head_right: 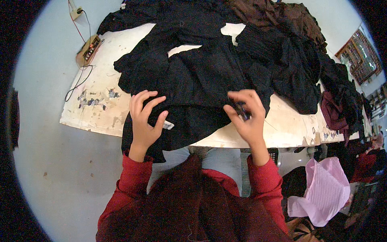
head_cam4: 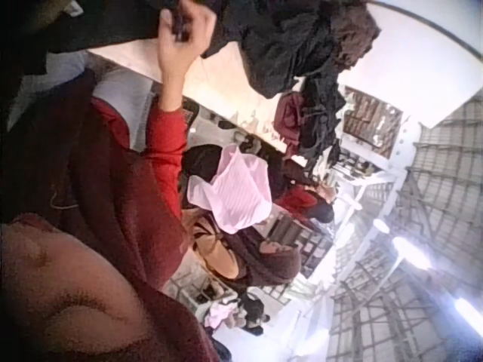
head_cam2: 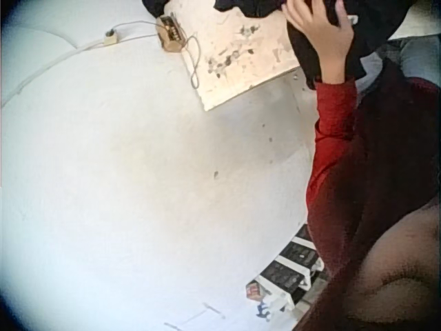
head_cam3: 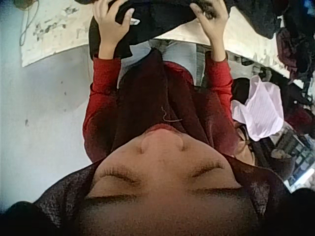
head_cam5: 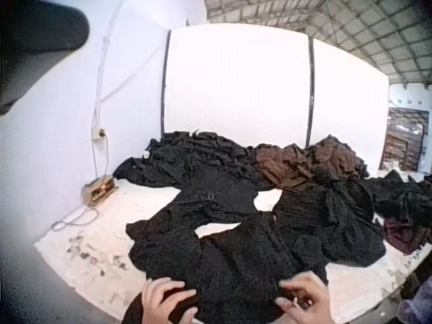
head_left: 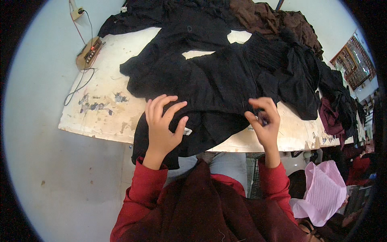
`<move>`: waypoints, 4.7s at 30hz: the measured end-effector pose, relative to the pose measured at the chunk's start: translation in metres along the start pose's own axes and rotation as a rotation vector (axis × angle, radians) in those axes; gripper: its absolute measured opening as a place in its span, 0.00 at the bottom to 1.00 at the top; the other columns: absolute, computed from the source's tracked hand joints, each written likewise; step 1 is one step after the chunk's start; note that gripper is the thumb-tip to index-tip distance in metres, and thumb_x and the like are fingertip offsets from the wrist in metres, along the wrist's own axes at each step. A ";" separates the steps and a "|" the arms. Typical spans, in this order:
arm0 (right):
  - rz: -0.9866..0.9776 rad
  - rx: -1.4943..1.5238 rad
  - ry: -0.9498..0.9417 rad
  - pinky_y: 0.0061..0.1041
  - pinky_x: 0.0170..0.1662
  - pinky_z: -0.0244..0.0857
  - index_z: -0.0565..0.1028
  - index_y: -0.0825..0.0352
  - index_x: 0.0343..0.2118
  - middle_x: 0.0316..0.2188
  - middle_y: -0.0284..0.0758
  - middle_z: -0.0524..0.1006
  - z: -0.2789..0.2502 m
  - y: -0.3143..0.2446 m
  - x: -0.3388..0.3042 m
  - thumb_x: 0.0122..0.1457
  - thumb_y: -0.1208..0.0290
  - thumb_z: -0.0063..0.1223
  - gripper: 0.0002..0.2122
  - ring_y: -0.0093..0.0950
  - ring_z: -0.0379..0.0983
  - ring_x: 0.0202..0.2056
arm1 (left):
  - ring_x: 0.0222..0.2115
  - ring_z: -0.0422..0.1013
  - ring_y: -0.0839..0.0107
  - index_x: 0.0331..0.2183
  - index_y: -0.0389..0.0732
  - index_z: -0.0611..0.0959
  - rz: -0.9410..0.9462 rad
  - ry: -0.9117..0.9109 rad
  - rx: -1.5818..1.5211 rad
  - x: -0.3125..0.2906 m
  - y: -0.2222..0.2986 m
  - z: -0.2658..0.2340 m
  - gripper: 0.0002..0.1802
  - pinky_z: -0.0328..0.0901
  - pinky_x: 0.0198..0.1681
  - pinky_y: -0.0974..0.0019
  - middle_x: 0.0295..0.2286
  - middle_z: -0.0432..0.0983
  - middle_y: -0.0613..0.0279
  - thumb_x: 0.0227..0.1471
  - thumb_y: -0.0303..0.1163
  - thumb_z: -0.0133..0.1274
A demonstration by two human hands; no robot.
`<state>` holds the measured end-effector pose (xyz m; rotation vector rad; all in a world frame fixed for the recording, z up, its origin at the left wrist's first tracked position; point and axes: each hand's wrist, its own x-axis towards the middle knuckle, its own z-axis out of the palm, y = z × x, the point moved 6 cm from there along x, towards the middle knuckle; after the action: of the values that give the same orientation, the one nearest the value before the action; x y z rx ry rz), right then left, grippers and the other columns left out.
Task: The person uses a small blue-handled tool to trim loose threads and tags from a black garment on a worktable. They repeatedly lift and reposition the garment to access different areas, then lay it flat to continue trimming.
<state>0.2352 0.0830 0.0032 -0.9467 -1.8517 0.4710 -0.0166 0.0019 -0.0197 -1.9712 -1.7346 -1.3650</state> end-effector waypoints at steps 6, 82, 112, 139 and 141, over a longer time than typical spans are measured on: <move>-0.032 -0.081 -0.315 0.27 0.43 0.67 0.76 0.66 0.43 0.44 0.42 0.74 0.063 -0.016 -0.033 0.45 0.81 0.58 0.18 0.36 0.75 0.40 | 0.52 0.58 0.58 0.28 0.53 0.80 0.178 0.075 -0.013 -0.015 0.003 0.004 0.07 0.45 0.57 0.44 0.44 0.69 0.67 0.43 0.29 0.55; -0.127 0.214 -0.425 0.21 0.34 0.67 0.80 0.65 0.34 0.35 0.35 0.74 0.063 -0.093 -0.030 0.41 0.79 0.66 0.13 0.26 0.74 0.34 | 0.40 0.72 0.74 0.45 0.36 0.71 -0.759 0.109 -1.557 -0.068 0.037 0.010 0.17 0.67 0.45 0.68 0.41 0.74 0.59 0.52 0.19 0.51; -0.193 0.365 -0.499 0.24 0.28 0.70 0.79 0.64 0.31 0.27 0.33 0.77 0.051 -0.104 -0.054 0.38 0.79 0.62 0.12 0.29 0.77 0.27 | 0.34 0.71 0.80 0.39 0.33 0.69 -0.716 0.109 -1.258 -0.070 0.038 -0.004 0.14 0.66 0.39 0.76 0.36 0.75 0.60 0.51 0.18 0.54; -0.582 -0.348 -0.251 0.20 0.19 0.49 0.79 0.59 0.31 0.21 0.22 0.76 0.029 -0.125 -0.025 0.44 0.67 0.63 0.10 0.17 0.65 0.16 | 0.38 0.71 0.76 0.42 0.32 0.68 -0.667 0.181 -1.477 -0.066 0.045 -0.001 0.16 0.65 0.43 0.73 0.38 0.75 0.55 0.50 0.15 0.51; -0.543 -0.278 -0.271 0.20 0.19 0.50 0.79 0.59 0.30 0.21 0.22 0.76 0.031 -0.121 -0.024 0.44 0.67 0.64 0.10 0.17 0.66 0.16 | 0.38 0.71 0.75 0.42 0.32 0.68 -0.683 0.183 -1.472 -0.065 0.046 -0.001 0.16 0.65 0.43 0.73 0.38 0.75 0.55 0.50 0.15 0.51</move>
<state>0.1648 -0.0086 0.0563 -0.5301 -2.3581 0.0048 0.0288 -0.0579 -0.0466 -1.3871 -1.3589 -3.6232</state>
